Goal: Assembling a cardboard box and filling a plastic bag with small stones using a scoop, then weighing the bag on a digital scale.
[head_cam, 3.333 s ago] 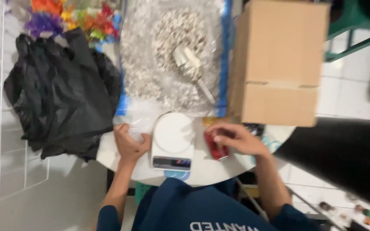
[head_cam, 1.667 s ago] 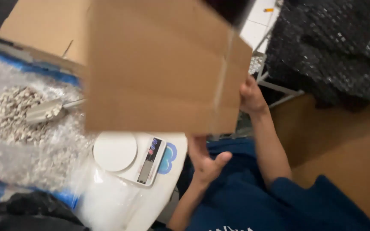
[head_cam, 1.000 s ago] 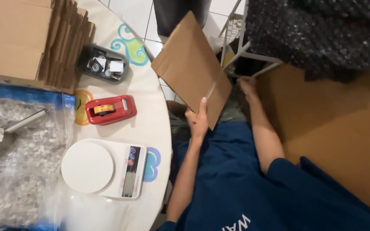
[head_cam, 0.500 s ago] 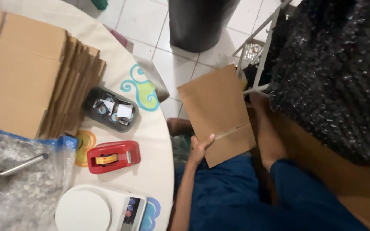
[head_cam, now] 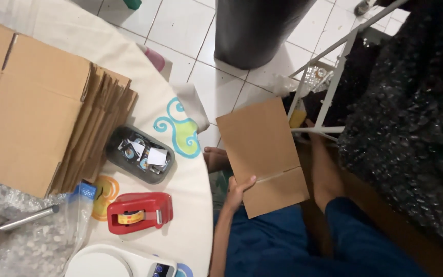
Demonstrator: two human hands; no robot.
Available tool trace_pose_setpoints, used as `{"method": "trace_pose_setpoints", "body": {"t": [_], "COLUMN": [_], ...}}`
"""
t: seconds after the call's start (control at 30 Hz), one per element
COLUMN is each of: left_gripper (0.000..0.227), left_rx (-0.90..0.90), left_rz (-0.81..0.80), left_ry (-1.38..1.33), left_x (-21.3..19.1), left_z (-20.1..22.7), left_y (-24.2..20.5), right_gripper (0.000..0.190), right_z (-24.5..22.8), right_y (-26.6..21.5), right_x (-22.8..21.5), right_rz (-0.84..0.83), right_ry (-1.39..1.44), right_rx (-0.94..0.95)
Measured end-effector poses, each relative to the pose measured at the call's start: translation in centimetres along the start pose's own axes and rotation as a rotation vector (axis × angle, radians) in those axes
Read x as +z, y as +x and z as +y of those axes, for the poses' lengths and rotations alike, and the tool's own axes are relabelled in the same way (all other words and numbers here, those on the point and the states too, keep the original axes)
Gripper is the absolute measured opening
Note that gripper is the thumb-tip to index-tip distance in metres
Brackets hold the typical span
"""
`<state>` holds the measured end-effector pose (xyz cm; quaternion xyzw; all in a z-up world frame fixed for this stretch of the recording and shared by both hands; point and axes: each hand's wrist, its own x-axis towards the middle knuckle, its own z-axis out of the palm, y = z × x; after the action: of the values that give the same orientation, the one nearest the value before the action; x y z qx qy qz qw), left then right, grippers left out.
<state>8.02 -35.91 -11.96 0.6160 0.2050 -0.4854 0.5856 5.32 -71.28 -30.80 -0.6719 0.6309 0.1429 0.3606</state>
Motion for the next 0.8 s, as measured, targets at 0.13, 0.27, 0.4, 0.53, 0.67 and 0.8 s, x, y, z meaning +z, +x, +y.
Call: {"method": "trace_pose_setpoints", "body": {"t": [0.13, 0.27, 0.4, 0.53, 0.67, 0.8], "left_gripper": [0.035, 0.031, 0.028, 0.031, 0.04, 0.046], "left_rx": [0.08, 0.091, 0.1, 0.097, 0.052, 0.061], "left_rz": [-0.069, -0.138, -0.134, -0.119, -0.081, -0.044], "left_ry": [-0.134, -0.14, -0.105, -0.09, -0.069, -0.068], "left_x": [1.1, 0.7, 1.0, 0.9, 1.1, 0.6], "left_z": [1.5, 0.3, 1.7, 1.7, 0.6, -0.8], "left_y": [-0.1, 1.1, -0.1, 0.0, 0.7, 0.8], "right_gripper": [0.083, 0.072, 0.06, 0.049, 0.039, 0.031], "right_z": [-0.8, -0.6, 1.4, 1.6, 3.8, 8.5], "right_y": [-1.1, -2.6, -1.6, -0.6, 0.1, 0.4], "right_x": [-0.3, -0.2, 0.2, 1.7, 1.6, 2.5], "right_rz": [0.021, 0.037, 0.065, 0.07, 0.109, 0.162], "right_ry": [0.094, 0.19, 0.289, 0.391, 0.489, 0.559], "right_rx": [-0.061, -0.113, -0.173, -0.257, -0.313, -0.335]}}
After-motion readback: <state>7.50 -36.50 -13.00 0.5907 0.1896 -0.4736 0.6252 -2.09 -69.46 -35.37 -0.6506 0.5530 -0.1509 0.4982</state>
